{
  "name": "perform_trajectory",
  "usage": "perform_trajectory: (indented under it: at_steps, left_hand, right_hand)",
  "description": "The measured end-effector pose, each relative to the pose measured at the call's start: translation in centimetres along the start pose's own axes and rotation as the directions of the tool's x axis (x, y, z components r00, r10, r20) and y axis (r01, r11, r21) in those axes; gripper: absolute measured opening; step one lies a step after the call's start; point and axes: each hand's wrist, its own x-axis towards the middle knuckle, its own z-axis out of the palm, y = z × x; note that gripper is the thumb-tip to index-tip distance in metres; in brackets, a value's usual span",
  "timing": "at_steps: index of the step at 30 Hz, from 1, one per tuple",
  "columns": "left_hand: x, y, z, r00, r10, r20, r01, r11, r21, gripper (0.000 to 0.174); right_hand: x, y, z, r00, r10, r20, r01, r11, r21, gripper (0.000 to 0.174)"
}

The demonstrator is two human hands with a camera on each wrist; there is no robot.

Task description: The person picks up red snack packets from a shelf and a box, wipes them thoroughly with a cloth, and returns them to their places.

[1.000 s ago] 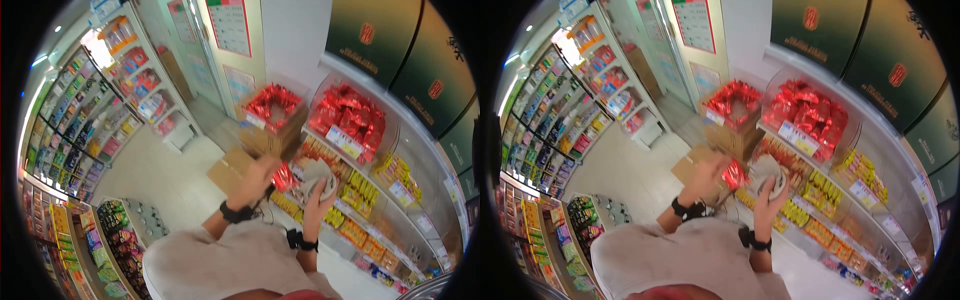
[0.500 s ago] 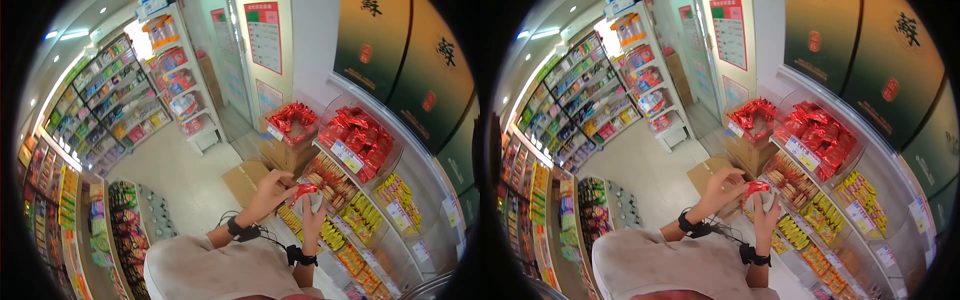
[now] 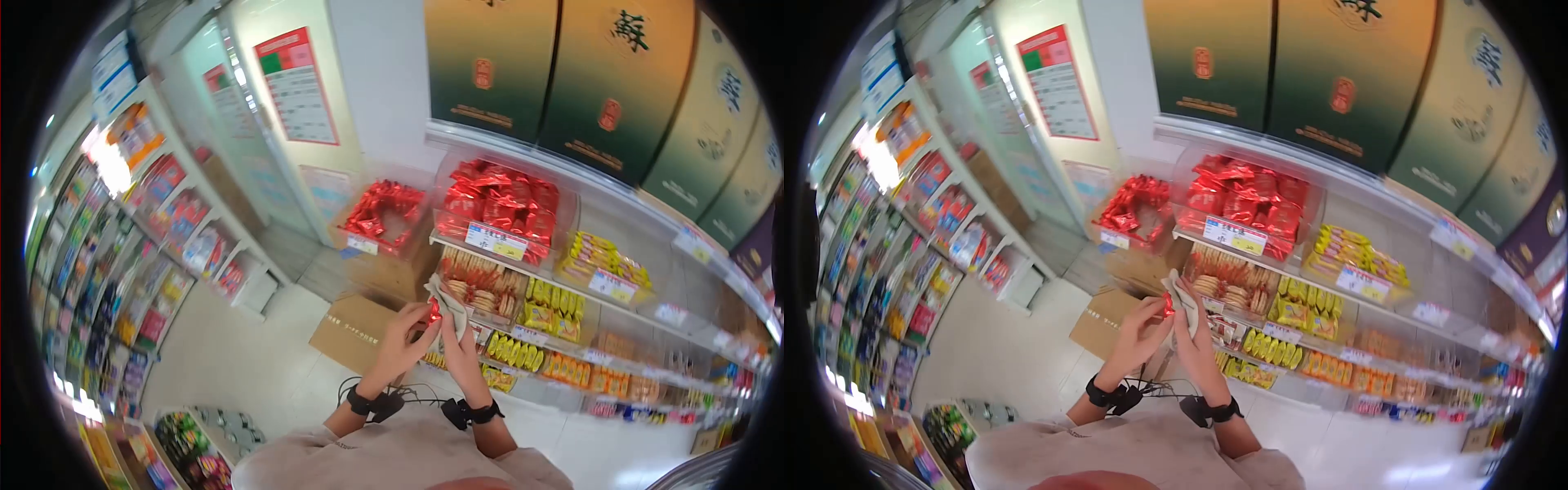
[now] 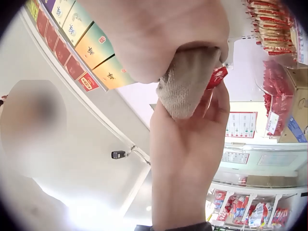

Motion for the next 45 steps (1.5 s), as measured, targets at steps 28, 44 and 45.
perform_trajectory:
  at_steps: [28,44,45]
  left_hand:
    - [3.5,-5.6,-12.1,0.964,-0.096,0.249,0.146,0.97,-0.194,0.028]
    - [3.5,-6.1,-15.9,0.986,-0.126,0.111,0.15,0.957,-0.247,0.029]
    - [3.2,-5.7,-16.5,0.969,-0.202,0.144,0.237,0.922,-0.307,0.031]
  right_hand:
    - [0.5,2.0,10.1,0.85,-0.288,-0.441,0.057,0.883,-0.466,0.029]
    - [3.7,2.3,17.0,0.912,-0.374,-0.169,0.205,0.772,-0.602,0.036]
    - [4.0,2.4,17.6,0.916,-0.4,-0.001,0.317,0.728,-0.608,0.041]
